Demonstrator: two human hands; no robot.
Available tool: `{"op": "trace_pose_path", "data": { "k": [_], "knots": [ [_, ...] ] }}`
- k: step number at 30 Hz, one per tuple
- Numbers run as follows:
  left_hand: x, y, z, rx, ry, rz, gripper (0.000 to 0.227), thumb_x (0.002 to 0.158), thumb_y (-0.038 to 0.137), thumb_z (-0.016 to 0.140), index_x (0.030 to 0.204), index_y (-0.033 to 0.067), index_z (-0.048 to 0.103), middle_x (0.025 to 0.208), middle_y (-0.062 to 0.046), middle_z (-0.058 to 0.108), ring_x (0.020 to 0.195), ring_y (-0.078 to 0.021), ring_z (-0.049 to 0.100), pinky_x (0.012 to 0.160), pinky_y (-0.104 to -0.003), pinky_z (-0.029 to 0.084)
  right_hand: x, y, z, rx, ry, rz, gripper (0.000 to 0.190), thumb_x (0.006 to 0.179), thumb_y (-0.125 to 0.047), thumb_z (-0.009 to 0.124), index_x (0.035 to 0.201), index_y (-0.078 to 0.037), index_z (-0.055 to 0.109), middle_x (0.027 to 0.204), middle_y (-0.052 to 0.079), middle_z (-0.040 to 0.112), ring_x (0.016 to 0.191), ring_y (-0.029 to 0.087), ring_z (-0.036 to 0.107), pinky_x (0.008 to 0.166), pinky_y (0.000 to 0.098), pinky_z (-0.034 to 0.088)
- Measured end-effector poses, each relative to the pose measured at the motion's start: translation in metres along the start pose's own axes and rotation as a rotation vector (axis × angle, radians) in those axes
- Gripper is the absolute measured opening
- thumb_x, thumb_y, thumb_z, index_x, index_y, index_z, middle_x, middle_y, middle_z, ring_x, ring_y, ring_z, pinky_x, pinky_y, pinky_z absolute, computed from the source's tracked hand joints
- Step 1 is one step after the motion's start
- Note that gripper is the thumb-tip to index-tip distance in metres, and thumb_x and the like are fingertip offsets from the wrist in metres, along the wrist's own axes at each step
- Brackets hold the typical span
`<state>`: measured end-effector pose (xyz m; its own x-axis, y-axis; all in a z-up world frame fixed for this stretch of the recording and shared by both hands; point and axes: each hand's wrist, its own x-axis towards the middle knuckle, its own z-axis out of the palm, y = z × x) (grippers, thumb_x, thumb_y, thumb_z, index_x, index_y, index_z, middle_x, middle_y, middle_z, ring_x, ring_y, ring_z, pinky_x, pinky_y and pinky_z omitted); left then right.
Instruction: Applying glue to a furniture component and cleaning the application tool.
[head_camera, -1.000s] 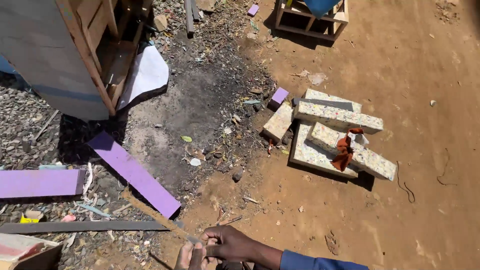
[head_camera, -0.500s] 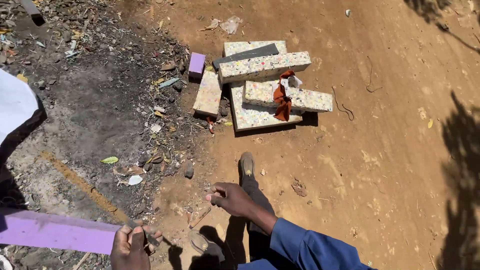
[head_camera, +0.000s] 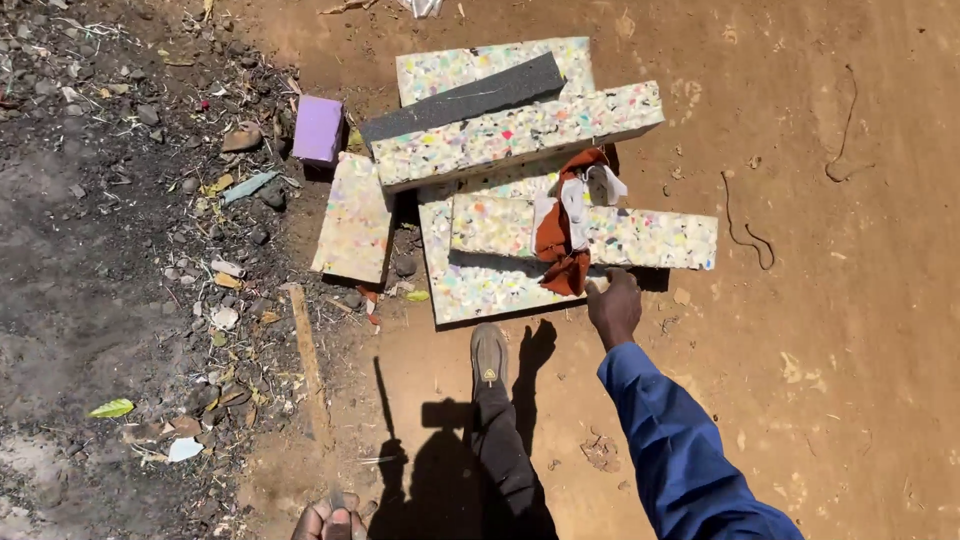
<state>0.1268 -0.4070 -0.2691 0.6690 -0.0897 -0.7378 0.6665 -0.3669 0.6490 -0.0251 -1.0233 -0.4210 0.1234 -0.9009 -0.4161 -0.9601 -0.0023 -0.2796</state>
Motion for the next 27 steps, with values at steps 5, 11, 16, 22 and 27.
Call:
{"op": "trace_pose_path", "data": {
  "k": [5,11,16,22,27],
  "knots": [
    [-0.012,0.141,0.174,0.282,0.056,-0.031,0.052,0.116,0.047,0.071,0.112,0.0033,0.1,0.066,-0.01,0.073,0.05,-0.0215,0.057,0.056,-0.036,0.042,0.118,-0.027,0.066,-0.132,-0.047,-0.039,0.072,0.108,-0.059,0.088,0.158,-0.008,0.077,0.164,0.025,0.071,0.158,0.054,0.056,0.111,0.0737,0.056],
    [0.016,0.179,0.237,0.851,-0.203,-0.338,0.072,0.098,0.086,0.048,0.141,0.0495,0.093,0.114,0.013,0.097,0.107,-0.0097,0.086,0.094,-0.032,0.063,0.143,-0.022,0.101,-0.038,0.003,-0.174,0.027,0.098,-0.027,0.078,0.098,-0.003,0.092,0.095,0.032,0.087,0.089,0.058,0.081,0.067,0.0681,0.055],
    [-0.023,0.264,0.256,0.581,-0.176,-0.446,0.061,0.107,0.07,0.062,0.137,0.024,0.087,0.105,-0.008,0.094,0.092,-0.021,0.085,0.08,-0.039,0.07,0.077,-0.054,-0.008,0.708,0.069,-0.098,0.012,0.121,-0.026,0.072,0.115,-0.017,0.066,0.122,0.004,0.064,0.107,0.023,0.058,0.089,0.0467,0.048],
    [-0.056,0.304,0.266,0.558,-0.122,-0.196,0.051,0.117,0.046,0.066,0.156,0.017,0.081,0.139,-0.03,0.092,0.137,-0.0576,0.083,0.121,-0.07,0.063,-0.008,-0.079,-0.132,0.898,-0.092,-0.272,0.024,0.13,-0.038,0.071,0.125,-0.017,0.061,0.11,-0.003,0.05,0.103,0.013,0.056,0.083,0.0309,0.054],
    [-0.051,0.286,0.271,0.747,-0.153,0.365,0.031,0.127,0.026,0.051,0.115,0.0154,0.078,0.105,-0.012,0.08,0.111,-0.0331,0.072,0.104,-0.047,0.066,-0.123,-0.16,-0.189,0.887,-0.215,-0.466,0.02,0.123,-0.027,0.075,0.116,-0.01,0.067,0.106,0.008,0.055,0.099,0.022,0.058,0.088,0.0412,0.054]
  ]
}}
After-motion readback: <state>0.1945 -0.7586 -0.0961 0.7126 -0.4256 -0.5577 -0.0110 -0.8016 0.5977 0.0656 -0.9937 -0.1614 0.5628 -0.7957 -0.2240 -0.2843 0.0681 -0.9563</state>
